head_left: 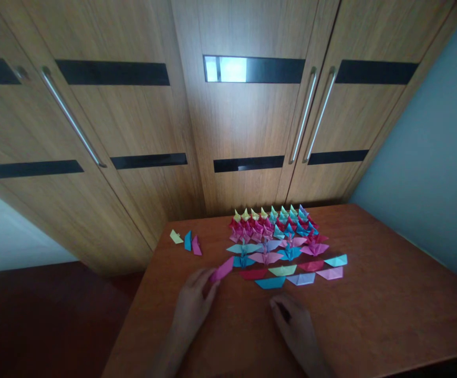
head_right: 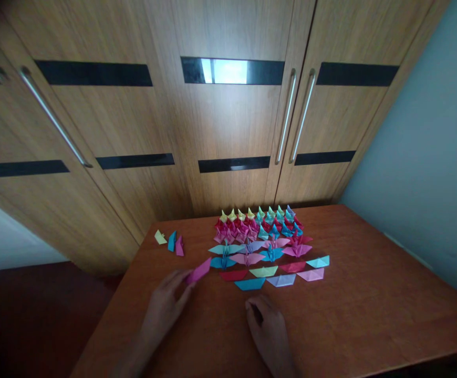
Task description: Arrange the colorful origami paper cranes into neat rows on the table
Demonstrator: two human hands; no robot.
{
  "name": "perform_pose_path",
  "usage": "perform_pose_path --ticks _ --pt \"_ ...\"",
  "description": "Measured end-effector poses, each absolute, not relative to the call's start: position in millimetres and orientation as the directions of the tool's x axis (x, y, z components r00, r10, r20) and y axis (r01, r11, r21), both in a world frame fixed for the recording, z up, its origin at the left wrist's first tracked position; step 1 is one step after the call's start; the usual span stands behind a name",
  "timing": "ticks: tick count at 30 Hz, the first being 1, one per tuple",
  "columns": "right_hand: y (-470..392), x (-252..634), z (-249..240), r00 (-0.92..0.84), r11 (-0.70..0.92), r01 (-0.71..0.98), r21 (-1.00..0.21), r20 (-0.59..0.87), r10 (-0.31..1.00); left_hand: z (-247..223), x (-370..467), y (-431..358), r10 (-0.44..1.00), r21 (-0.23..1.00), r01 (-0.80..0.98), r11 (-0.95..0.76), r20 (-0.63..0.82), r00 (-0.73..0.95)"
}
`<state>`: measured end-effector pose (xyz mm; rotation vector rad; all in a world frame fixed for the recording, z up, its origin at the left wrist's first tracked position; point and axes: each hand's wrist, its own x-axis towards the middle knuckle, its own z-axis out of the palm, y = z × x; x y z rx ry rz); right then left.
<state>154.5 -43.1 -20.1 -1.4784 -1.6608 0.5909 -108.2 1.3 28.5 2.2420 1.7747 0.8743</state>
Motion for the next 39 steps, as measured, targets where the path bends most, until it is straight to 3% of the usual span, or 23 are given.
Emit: perform_pose_path --ticks 5,10,14,18,22,29,39 --pt "-44 162 -18 0.121 0.154 0.528 -0.835 0.254 0.96 20 -57 -35 0.91 0.496 0.763 -0.414 0.256 0.327" --pt "-45 183 -22 0.146 0.15 0.592 -0.792 0.288 0.946 12 -31 -47 0.903 0.457 0.778 -0.43 0.2 0.381" --pt "-49 198 -26 0.135 0.165 0.662 -0.731 0.333 0.933 0 -29 -54 0.881 0.342 0.818 -0.463 0.285 0.379" --pt "-52 201 -29 0.117 0.165 0.683 -0.711 0.329 0.937 -28 -25 -73 0.776 0.185 0.787 -0.589 0.399 0.488" --pt "-52 198 -33 0.081 0.157 0.702 -0.695 0.297 0.952 -49 -17 -83 0.709 0.072 0.751 -0.656 0.399 0.581" --pt "-52 199 -33 0.062 0.158 0.695 -0.702 0.278 0.959 -43 -6 -77 0.79 0.151 0.783 -0.603 0.247 0.561" --pt "-51 198 -31 0.066 0.181 0.713 -0.677 0.321 0.945 -35 -5 -74 0.803 0.21 0.777 -0.594 0.214 0.556"
